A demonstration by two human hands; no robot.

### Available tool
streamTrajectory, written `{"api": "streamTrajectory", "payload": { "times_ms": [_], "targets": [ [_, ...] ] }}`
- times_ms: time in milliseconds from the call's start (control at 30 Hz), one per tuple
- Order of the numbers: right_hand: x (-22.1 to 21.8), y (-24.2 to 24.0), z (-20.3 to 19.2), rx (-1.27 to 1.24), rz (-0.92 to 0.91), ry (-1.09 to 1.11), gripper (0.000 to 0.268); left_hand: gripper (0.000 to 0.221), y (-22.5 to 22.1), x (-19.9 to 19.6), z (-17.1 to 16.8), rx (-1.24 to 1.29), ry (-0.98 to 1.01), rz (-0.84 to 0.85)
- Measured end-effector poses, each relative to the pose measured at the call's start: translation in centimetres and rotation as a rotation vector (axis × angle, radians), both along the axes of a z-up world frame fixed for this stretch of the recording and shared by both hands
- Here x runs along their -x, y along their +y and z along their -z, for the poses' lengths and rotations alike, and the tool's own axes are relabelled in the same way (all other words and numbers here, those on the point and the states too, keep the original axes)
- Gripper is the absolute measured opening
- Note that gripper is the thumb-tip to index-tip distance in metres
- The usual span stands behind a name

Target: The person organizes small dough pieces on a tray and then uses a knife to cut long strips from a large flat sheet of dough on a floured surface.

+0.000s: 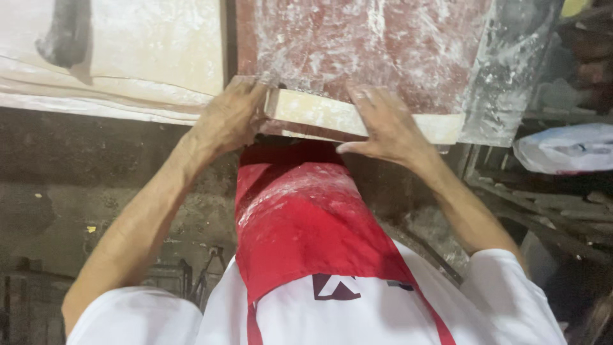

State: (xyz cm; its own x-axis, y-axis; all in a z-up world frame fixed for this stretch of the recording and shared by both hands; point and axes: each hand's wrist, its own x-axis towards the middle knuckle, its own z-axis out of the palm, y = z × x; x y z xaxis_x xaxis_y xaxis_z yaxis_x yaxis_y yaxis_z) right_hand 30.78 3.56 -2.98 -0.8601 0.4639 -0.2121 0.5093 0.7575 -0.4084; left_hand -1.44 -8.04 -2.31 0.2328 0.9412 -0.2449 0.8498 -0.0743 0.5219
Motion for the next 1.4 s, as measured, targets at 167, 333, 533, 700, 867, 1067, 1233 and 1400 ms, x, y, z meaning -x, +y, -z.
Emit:
{"api": "streamTrajectory", "payload": {
  "times_ms": [167,333,533,700,867,1067,1233,1400],
  "targets": [
    [6.8,-1.7,2.5,-0.251,-0.125,0.197,0.106,0.046,-1.4,0.9,-3.2,0.105,-0.018,-0.186],
    [9.0,-2.3,2.2,-0.016,-0.035,0.238,0.077,0.058,-3.0,5.0,-3.9,-0.149,-0.087,-0.263],
    [15.4,-2.0,-1.9,0.088,0.092,0.119,0.092,0.059,-4.9,18.2,-4.4,-0.597,0.193,-0.509],
    [25.3,1.0,0.7,0.524,0.562,0.435,0.083,0.052,-3.2,24.3,-1.7,0.157,0.092,-0.742],
    [31.9,2.1,4.1,0.791,0.796,0.737,0.086,0.045,-3.4,25.5,-0.1,-0.348,0.211,-0.545],
    [31.1,6.3,6.2,0.825,0.837,0.810,0.084,0.052,-2.2,25.0,-2.4,-0.103,-0.321,-0.894],
    [31.9,12.0,9.5,0.737,0.736,1.024,0.085,0.051,0.9,21.0,-3.2,-0.096,-0.460,-0.919],
    [33.7,11.4,9.7,0.652,0.576,0.816,0.085,0.047,3.7,17.8,-3.0,-0.204,-0.462,-0.820]
  ]
}}
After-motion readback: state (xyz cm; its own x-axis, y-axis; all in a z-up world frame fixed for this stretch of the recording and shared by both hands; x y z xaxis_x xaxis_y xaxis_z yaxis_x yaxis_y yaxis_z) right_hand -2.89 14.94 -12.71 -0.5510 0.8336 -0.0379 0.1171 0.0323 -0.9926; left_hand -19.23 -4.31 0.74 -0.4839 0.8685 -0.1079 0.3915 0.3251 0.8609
